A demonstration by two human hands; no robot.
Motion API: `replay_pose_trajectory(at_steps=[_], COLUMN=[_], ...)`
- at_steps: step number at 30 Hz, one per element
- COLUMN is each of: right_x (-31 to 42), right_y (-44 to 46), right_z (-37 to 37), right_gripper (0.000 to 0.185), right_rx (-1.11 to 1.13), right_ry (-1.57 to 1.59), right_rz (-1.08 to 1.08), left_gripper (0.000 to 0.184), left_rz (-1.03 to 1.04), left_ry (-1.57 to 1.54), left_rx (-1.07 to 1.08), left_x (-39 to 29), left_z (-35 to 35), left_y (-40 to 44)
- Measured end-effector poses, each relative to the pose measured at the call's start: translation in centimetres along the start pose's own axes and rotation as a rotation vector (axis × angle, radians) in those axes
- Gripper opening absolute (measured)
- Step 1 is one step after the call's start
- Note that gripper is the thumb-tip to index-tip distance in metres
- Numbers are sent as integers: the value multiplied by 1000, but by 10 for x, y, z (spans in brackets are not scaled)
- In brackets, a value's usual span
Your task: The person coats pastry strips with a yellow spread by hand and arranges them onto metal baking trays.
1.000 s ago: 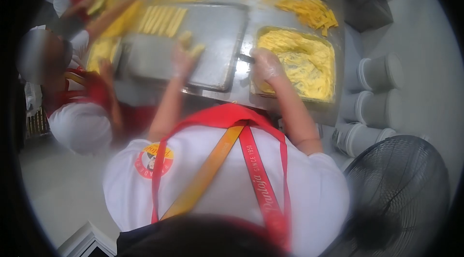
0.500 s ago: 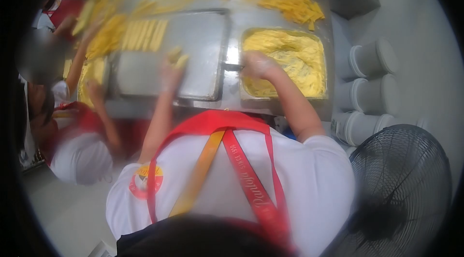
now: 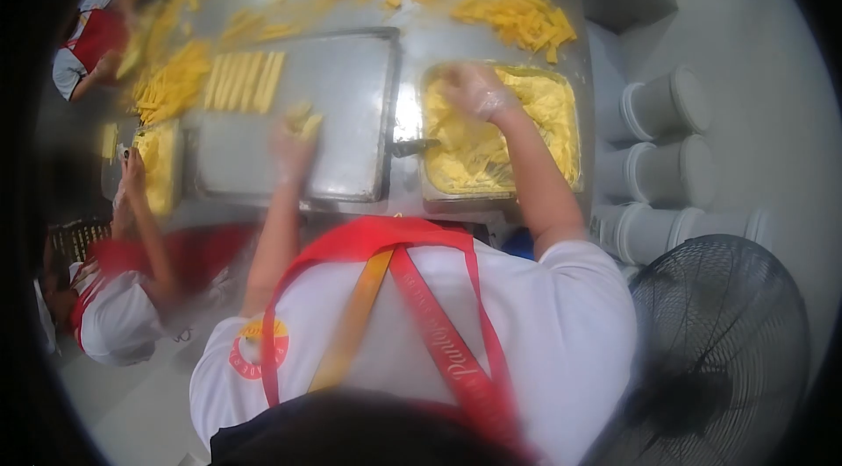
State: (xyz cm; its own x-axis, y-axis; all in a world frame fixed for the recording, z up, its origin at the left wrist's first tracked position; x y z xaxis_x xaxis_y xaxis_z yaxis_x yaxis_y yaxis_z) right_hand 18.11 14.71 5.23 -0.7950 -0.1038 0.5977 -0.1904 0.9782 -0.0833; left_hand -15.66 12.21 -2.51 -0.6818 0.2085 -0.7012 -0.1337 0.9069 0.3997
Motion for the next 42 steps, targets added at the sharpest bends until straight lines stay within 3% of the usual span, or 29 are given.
replay_pose_trajectory(at_steps=[5, 8, 10, 14, 17, 18, 20, 23, 25, 28, 30, 31, 32, 34, 36, 37, 39, 41, 42], right_x=[-24, 2, 28, 71, 116, 128, 132, 136, 133, 122, 119, 123, 136, 151, 169, 167, 164, 159, 155], right_y=[42, 72, 96, 165, 201, 214, 245, 266, 282, 282, 290, 287, 280, 268, 240, 233, 221, 209, 206], right_z=[11, 24, 37, 84, 123, 134, 164, 189, 183, 186, 182, 179, 174, 160, 157, 157, 166, 181, 174], right_gripper=[26, 27, 29, 35, 33, 33, 34, 38, 41, 45, 53, 54, 55, 52, 50, 49, 48, 47, 47], right_rx=[44, 122, 170, 86, -1, -8, -16, 95, 243, 308, 42, -33, -113, -143, -270, -328, -334, -225, -272], right_ry=[-63, -85, -57, -203, -260, -277, -417, -726, -350, -88, -394, -485, -577, -640, -680, -692, -827, -1074, -941], right_rz=[11, -9, 0, -173, -292, -309, -402, -631, -282, 228, -55, -87, -113, 53, -8, -16, -46, -97, 1], left_gripper=[34, 34, 30, 29, 34, 37, 40, 32, 33, 32, 29, 28, 27, 26, 22, 23, 26, 31, 32], left_rz=[28, 2, -70, 4, -69, -235, -98, -136, 123, 189, 126, -36, -67, -134, -55, -110, -125, -30, -7], left_ry=[16, 154, 57, -64, -219, -469, -507, -650, -559, -387, -427, -683, -684, -684, -514, -617, -317, 482, 538], left_rx=[-21, 34, 49, 53, 114, 183, 265, 318, 207, 109, 44, -45, -50, -57, -107, -161, -153, -20, 60], left_x=[-8, -1, 19, -1, 3, -1, 18, 23, 36, 67, 86, 93, 100, 122, 157, 170, 194, 211, 215], left_z=[-4, -1, 7, -6, -14, -19, -16, -58, -87, -125, -143, -157, -162, -172, -174, -178, -175, -153, -143], left_y=[2, 1, 0, 3, 7, 7, 14, 26, 48, 62, 81, 88, 91, 99, 107, 110, 123, 130, 131])
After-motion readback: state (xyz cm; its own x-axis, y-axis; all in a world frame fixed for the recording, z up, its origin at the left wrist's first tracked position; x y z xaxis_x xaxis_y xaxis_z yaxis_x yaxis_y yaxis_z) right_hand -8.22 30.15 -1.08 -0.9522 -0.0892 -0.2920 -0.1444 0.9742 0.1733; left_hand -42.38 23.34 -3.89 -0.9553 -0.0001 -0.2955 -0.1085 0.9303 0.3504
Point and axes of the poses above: each hand's wrist, its own y-axis towards the middle knuckle, its own z-axis out of the palm, x = y × z, the point moved 9 cm from there along y, towards the middle knuckle, and after that the axes turned 3 degrees about z, right-handed, at the moved point
